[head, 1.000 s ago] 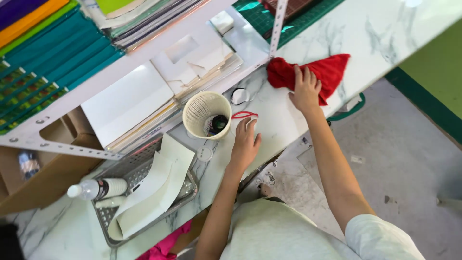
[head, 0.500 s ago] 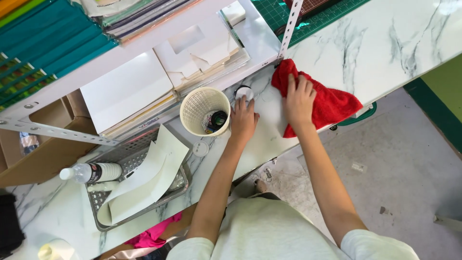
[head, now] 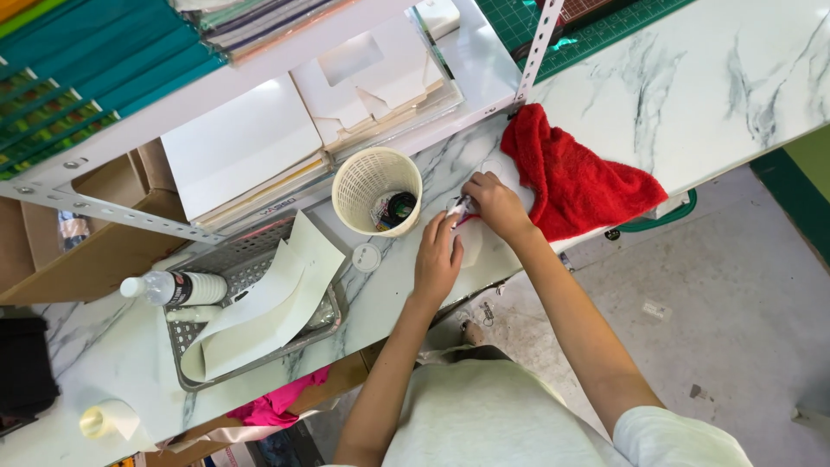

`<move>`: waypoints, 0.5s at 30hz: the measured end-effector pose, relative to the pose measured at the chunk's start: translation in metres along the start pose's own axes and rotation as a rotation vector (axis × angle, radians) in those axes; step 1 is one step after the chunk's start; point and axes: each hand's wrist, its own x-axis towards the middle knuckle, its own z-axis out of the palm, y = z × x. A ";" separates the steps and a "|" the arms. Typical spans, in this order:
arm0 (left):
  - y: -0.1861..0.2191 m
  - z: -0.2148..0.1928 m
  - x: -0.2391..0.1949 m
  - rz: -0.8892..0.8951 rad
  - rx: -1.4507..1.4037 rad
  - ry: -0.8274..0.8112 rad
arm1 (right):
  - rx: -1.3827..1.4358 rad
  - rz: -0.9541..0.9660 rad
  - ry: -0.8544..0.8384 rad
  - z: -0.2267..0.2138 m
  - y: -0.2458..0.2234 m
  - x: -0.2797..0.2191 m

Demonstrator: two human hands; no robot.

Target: The person places a small iron on a table and then handles a black tote bag and a white tote bag. They move a gray board and then sort through various craft supplies, including a red cloth, a white basket, a yellow ruler, and scissors, placing them into a drawer.

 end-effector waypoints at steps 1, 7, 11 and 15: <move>0.004 0.002 -0.006 -0.004 -0.001 -0.002 | 0.001 0.002 -0.004 0.004 0.005 -0.003; 0.025 0.009 -0.022 0.022 -0.194 -0.165 | 0.065 0.076 0.067 -0.020 0.014 -0.027; 0.016 0.010 -0.020 0.164 -0.200 -0.272 | 0.043 0.297 -0.115 -0.053 0.015 -0.051; -0.010 0.012 -0.017 0.056 -0.081 -0.093 | -0.133 0.170 -0.046 -0.050 0.010 -0.069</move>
